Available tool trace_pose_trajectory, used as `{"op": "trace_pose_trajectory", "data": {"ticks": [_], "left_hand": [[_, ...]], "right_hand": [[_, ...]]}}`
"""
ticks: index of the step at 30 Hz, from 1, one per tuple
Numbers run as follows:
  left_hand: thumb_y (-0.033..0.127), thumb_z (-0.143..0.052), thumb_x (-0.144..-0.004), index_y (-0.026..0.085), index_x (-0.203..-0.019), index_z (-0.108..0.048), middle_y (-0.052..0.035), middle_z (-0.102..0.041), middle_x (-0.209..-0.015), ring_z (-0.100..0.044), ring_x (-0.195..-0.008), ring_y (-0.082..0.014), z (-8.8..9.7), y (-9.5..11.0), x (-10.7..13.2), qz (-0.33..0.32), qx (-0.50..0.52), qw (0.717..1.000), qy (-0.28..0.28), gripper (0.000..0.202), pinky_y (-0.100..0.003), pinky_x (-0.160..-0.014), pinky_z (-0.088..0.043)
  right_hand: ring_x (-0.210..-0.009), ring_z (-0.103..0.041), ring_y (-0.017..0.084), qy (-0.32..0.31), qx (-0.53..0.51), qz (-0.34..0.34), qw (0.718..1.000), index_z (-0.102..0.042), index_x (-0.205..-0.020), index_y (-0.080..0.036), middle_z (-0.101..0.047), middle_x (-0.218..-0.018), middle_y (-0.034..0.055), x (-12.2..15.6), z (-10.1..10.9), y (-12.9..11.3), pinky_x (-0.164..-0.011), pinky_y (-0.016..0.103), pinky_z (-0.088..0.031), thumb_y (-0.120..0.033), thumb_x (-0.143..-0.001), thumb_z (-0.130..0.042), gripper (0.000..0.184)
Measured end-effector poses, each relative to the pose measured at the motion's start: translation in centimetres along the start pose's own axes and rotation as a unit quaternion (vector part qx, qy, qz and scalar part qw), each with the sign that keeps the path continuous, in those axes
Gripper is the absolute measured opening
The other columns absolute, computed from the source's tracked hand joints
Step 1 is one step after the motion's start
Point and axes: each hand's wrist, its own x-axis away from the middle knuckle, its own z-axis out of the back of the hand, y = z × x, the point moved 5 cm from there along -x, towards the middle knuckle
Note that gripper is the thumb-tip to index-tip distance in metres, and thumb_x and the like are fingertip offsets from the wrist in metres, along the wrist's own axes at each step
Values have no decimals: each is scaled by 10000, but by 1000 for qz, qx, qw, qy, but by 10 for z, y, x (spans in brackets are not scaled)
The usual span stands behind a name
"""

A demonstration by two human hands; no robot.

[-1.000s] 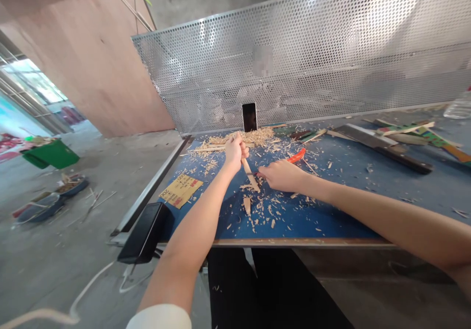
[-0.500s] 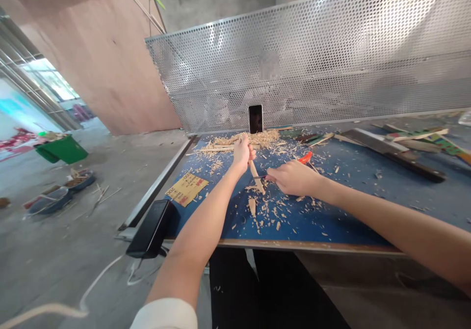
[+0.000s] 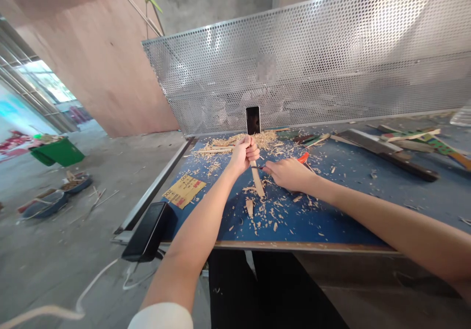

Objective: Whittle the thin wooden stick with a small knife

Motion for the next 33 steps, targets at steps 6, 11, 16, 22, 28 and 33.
{"op": "trace_pose_trajectory", "data": {"ticks": [6, 11, 16, 22, 28, 33], "left_hand": [[316, -555, -1074, 195, -700, -467, 82, -198, -536, -191, -411, -62, -6, 1, 3, 8, -2, 1000, -14, 403, -191, -401, -175], [348, -568, -1067, 198, -718, -497, 77, -219, -546, -212, -421, -69, -13, 2, 7, 4, -20, 999, -27, 386, -201, -408, -202], [319, -562, -1062, 194, -745, -582, 53, -314, -550, -368, -482, -97, -22, 9, 14, -31, -46, 998, -43, 342, -240, -555, -448], [263, -528, -1064, 187, -709, -648, 22, -379, -537, -481, -566, -132, -21, 13, 12, -76, -65, 994, -48, 383, -315, -780, -556], [260, -587, -1036, 170, -744, -715, -21, -513, -634, -590, -671, -146, -10, 11, 5, -70, -74, 995, -2, 332, -301, -810, -560], [248, -651, -1001, 159, -778, -754, -61, -629, -766, -620, -710, -139, -4, 12, 1, -84, -87, 993, 10, 261, -278, -754, -543]], "right_hand": [[-648, -632, 231, 8, -3, -3, 1000, -691, -1067, -179, -714, -758, 104, -2, -3, 2, -622, 346, -272, -370, -1103, -322, 417], [-638, -608, 218, 40, -5, -9, 999, -689, -1064, -169, -727, -787, 112, -1, 1, 0, -615, 346, -246, -398, -1113, -278, 474], [-604, -583, 198, 65, -59, -7, 996, -634, -1215, -150, -731, -788, 96, 3, 7, 3, -603, 338, -268, -400, -1114, -278, 446], [-708, -657, 207, 114, -89, 63, 987, -684, -1174, -209, -765, -868, 86, 7, 9, 11, -625, 333, -344, -380, -1124, -290, 433], [-765, -684, 203, 170, -125, 45, 976, -728, -1189, -204, -782, -919, 88, 10, 6, 27, -687, 326, -446, -388, -1114, -363, 415], [-774, -693, 200, 178, -142, 26, 973, -709, -1211, -201, -790, -956, 91, 11, 4, 30, -695, 316, -457, -388, -1118, -369, 399]]}}
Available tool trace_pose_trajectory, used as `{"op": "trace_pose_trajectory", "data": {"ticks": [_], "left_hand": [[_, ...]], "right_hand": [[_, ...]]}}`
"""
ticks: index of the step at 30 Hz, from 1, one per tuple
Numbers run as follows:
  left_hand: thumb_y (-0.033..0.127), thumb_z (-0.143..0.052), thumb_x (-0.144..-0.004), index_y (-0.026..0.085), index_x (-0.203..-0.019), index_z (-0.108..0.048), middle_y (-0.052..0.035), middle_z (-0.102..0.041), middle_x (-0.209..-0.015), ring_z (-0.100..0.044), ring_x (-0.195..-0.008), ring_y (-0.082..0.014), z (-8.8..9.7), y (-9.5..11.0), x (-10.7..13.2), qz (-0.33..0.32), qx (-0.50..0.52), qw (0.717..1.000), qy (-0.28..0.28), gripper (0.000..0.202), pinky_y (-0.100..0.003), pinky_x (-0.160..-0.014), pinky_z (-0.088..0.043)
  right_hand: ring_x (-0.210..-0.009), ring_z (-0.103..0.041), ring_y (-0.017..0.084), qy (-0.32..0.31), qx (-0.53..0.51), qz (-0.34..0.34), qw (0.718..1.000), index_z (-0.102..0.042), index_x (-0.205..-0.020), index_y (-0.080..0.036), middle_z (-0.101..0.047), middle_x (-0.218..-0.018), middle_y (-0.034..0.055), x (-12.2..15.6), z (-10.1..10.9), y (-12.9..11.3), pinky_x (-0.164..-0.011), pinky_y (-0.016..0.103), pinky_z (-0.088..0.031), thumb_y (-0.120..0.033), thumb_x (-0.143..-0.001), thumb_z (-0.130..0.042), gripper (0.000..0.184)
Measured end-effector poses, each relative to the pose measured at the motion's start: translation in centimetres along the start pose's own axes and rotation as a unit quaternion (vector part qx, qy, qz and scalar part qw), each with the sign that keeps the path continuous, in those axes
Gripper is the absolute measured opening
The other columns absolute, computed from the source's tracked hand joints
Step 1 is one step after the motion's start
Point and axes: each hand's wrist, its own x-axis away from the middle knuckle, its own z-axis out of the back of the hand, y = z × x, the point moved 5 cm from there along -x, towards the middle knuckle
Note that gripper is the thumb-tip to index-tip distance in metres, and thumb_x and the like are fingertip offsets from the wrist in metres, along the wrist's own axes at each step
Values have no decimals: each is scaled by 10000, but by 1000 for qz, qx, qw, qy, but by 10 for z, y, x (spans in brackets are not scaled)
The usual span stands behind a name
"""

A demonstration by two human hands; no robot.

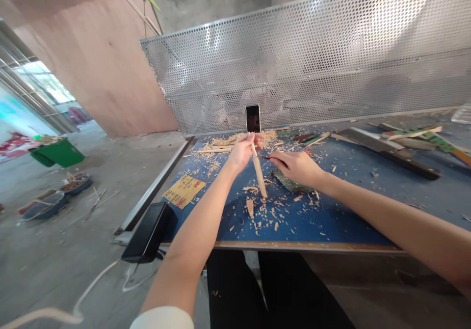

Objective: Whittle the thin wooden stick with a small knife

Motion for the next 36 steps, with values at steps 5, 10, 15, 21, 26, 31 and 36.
{"op": "trace_pose_trajectory", "data": {"ticks": [5, 10, 15, 21, 26, 31, 36], "left_hand": [[246, -682, -988, 155, -788, -762, -52, -615, -756, -609, -710, -133, 1, 0, -1, -7, -5, 1000, 5, 234, -268, -730, -520], [248, -727, -956, 173, -778, -748, -39, -605, -738, -603, -707, -136, 1, 0, 0, 6, 7, 1000, 19, 194, -263, -710, -516], [257, -701, -978, 166, -787, -754, -37, -607, -742, -600, -681, -122, 0, 1, 0, -9, -21, 1000, 2, 218, -262, -712, -516], [278, -686, -993, 166, -804, -768, -32, -594, -749, -595, -691, -120, 0, 0, -1, -14, -36, 999, -10, 235, -253, -715, -513], [261, -685, -990, 165, -798, -759, -36, -614, -738, -608, -683, -123, -1, 1, 0, -6, -18, 1000, -7, 227, -261, -705, -522], [234, -675, -986, 156, -798, -772, -74, -699, -821, -639, -755, -142, -1, 3, 0, -17, -3, 1000, -18, 225, -284, -745, -547], [313, -660, -994, 158, -816, -805, -77, -689, -825, -611, -752, -140, 5, 1, -6, -48, -49, 997, -46, 277, -280, -741, -537]], "right_hand": [[-715, -678, 196, 14, -3, -26, 1000, -689, -1204, -197, -781, -894, 71, 1, 1, 1, -662, 315, -433, -422, -1130, -347, 416], [-696, -669, 193, 19, -11, -33, 999, -674, -1158, -206, -772, -873, 58, 1, 1, 1, -652, 311, -417, -437, -1124, -347, 402], [-677, -661, 192, 13, -14, -35, 999, -667, -1146, -202, -770, -861, 62, 1, -2, 1, -640, 312, -403, -423, -1118, -359, 381], [-725, -694, 203, -9, -42, -18, 999, -658, -1171, -196, -766, -867, 65, 3, -10, 0, -671, 313, -423, -425, -1115, -362, 378], [-701, -680, 208, -17, -39, -35, 998, -668, -1188, -202, -762, -855, 66, 1, -15, 4, -659, 311, -400, -439, -1112, -366, 391], [-657, -643, 202, -15, -70, -118, 990, -695, -1096, -210, -731, -773, 46, -3, -16, 25, -616, 300, -366, -433, -1094, -406, 365], [-652, -632, 183, 13, -104, -71, 992, -693, -1039, -222, -722, -779, 34, -1, -12, 22, -629, 306, -392, -476, -1093, -419, 378]]}}
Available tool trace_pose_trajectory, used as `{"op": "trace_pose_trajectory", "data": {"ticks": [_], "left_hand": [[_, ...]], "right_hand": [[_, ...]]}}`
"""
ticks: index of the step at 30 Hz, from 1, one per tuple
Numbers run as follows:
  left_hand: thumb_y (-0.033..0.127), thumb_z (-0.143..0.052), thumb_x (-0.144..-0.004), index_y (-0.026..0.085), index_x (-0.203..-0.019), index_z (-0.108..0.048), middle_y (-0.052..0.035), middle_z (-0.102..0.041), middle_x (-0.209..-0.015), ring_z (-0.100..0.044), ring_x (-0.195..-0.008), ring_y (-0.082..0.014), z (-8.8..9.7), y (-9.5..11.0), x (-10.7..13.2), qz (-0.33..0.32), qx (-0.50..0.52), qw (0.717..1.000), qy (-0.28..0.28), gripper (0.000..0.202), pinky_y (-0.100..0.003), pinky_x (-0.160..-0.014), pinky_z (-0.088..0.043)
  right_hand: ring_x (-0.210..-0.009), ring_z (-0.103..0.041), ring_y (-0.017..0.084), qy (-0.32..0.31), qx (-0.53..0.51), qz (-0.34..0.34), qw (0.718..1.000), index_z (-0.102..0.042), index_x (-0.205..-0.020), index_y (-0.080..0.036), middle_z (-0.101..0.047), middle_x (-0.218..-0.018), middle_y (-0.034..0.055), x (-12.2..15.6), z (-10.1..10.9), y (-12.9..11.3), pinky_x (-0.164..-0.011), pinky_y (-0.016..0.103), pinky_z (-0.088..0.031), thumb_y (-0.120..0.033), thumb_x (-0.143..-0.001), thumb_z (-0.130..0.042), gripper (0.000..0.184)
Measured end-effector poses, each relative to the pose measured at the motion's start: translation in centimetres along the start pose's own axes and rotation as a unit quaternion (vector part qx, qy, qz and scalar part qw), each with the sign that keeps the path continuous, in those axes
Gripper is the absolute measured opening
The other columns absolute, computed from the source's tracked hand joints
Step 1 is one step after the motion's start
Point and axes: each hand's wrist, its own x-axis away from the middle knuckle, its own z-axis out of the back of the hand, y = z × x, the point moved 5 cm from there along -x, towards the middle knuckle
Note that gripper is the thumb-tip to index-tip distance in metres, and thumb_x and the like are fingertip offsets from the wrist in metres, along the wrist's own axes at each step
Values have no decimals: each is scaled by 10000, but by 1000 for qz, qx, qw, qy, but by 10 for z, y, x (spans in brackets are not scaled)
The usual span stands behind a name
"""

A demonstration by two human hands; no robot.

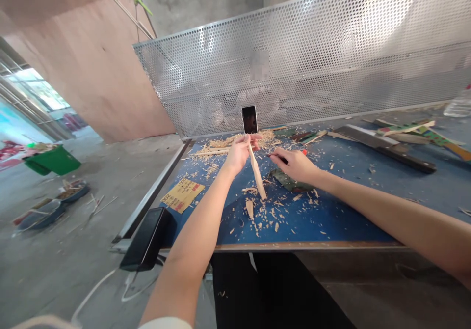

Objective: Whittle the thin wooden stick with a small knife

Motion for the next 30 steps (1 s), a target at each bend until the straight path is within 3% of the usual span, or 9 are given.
{"op": "trace_pose_trajectory", "data": {"ticks": [5, 14, 19, 24, 30], "left_hand": [[414, -672, -987, 188, -834, -804, -66, -661, -823, -607, -752, -149, 1, -4, -1, -2, -33, 999, -21, 303, -299, -751, -538], [542, -600, -1010, 211, -924, -787, -26, -576, -738, -589, -700, -143, -8, -7, 3, -21, -86, 995, -42, 390, -296, -730, -537], [620, -520, -1030, 213, -799, -663, -18, -588, -703, -578, -679, -136, -9, -7, 4, -66, -165, 984, -23, 489, -289, -718, -517], [690, -403, -1049, 236, -709, -488, 16, -527, -552, -492, -523, -120, -7, -9, 5, -97, -278, 955, 24, 573, -287, -607, -455], [695, -340, -1062, 254, -688, -426, 37, -463, -455, -504, -463, -124, -7, -10, 7, -118, -299, 945, 62, 586, -291, -580, -457]], "right_hand": [[-682, -644, 175, -22, 8, 85, 996, -729, -994, -234, -737, -801, 36, 4, -4, -16, -648, 312, -400, -477, -1110, -408, 419], [-682, -641, 166, -61, -2, 96, 994, -773, -1043, -227, -748, -812, 44, 5, -5, -16, -653, 310, -408, -446, -1103, -423, 418], [-677, -636, 162, -75, -4, 97, 992, -780, -1069, -219, -750, -815, 43, 6, -7, -19, -661, 318, -402, -440, -1107, -424, 421], [-606, -565, 148, -93, 5, 108, 990, -778, -1040, -215, -708, -739, 30, 6, -7, -21, -624, 321, -364, -425, -1106, -423, 418], [-575, -522, 148, -107, 13, 127, 986, -765, -985, -213, -673, -690, 30, 6, -6, -25, -604, 326, -336, -430, -1112, -414, 432]]}}
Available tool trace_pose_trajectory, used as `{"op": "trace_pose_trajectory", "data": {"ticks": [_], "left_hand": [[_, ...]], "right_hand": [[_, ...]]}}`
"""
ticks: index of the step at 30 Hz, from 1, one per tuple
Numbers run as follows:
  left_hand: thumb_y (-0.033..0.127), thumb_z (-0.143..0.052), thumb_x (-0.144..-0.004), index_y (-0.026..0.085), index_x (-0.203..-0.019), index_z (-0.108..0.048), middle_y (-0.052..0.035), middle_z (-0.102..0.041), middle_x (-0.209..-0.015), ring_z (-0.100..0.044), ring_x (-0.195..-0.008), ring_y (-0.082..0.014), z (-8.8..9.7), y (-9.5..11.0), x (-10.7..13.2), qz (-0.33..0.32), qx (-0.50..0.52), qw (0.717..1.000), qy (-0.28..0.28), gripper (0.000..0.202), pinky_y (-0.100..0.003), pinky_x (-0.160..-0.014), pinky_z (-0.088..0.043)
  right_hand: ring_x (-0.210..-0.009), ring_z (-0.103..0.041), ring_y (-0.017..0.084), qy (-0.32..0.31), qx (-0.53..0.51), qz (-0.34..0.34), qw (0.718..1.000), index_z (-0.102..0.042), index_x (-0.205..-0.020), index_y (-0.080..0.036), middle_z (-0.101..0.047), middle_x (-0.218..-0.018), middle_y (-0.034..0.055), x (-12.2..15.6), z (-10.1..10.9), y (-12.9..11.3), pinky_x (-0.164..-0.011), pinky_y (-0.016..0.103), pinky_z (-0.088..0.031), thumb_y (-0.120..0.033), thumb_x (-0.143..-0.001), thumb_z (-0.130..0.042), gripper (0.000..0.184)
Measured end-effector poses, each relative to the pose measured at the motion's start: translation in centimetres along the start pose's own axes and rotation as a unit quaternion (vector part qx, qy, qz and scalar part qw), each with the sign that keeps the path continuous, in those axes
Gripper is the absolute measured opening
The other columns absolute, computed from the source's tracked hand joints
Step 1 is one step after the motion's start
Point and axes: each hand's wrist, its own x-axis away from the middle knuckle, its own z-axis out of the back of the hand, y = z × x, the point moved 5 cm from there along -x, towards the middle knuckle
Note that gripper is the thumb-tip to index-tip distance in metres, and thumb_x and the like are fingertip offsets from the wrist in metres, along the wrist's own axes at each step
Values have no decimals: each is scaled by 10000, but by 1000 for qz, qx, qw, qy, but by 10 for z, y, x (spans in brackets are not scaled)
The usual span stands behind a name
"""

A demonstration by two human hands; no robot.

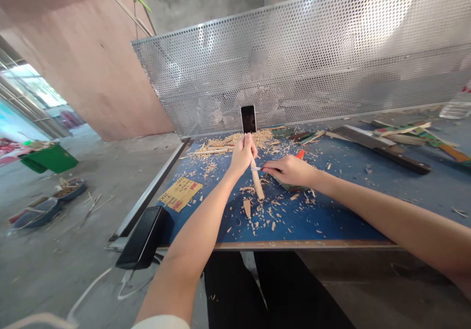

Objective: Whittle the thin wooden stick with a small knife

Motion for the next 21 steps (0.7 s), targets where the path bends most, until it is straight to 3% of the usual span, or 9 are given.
{"op": "trace_pose_trajectory", "data": {"ticks": [6, 9, 15, 21], "left_hand": [[733, -347, -1041, 271, -746, -396, 54, -495, -424, -527, -408, -133, -3, 2, 3, 38, 49, 998, -12, 550, -293, -536, -481], [734, -325, -1044, 274, -771, -401, 59, -507, -418, -509, -357, -132, -5, 2, 6, 62, 42, 997, -23, 541, -285, -447, -414], [689, -283, -1076, 266, -693, -398, 45, -429, -386, -436, -352, -116, -6, 4, 5, 25, -9, 1000, 5, 582, -294, -428, -346], [745, -304, -1044, 271, -702, -392, 52, -389, -391, -421, -357, -121, -11, 7, 3, 37, 18, 999, -12, 591, -304, -431, -351]], "right_hand": [[-602, -566, 155, 4, 24, -2, 1000, -777, -1021, -209, -726, -758, 51, 0, -3, -1, -613, 326, -348, -437, -1119, -394, 456], [-600, -573, 153, -1, 23, -3, 1000, -780, -1051, -209, -733, -759, 50, 0, -4, 0, -610, 323, -352, -434, -1121, -396, 451], [-603, -567, 154, -6, 46, 34, 998, -780, -1024, -221, -743, -787, 53, -2, 7, -8, -615, 337, -343, -447, -1131, -365, 485], [-598, -556, 163, -37, 73, 28, 996, -787, -1061, -243, -736, -764, 44, -3, 12, -18, -623, 342, -327, -438, -1129, -346, 487]]}}
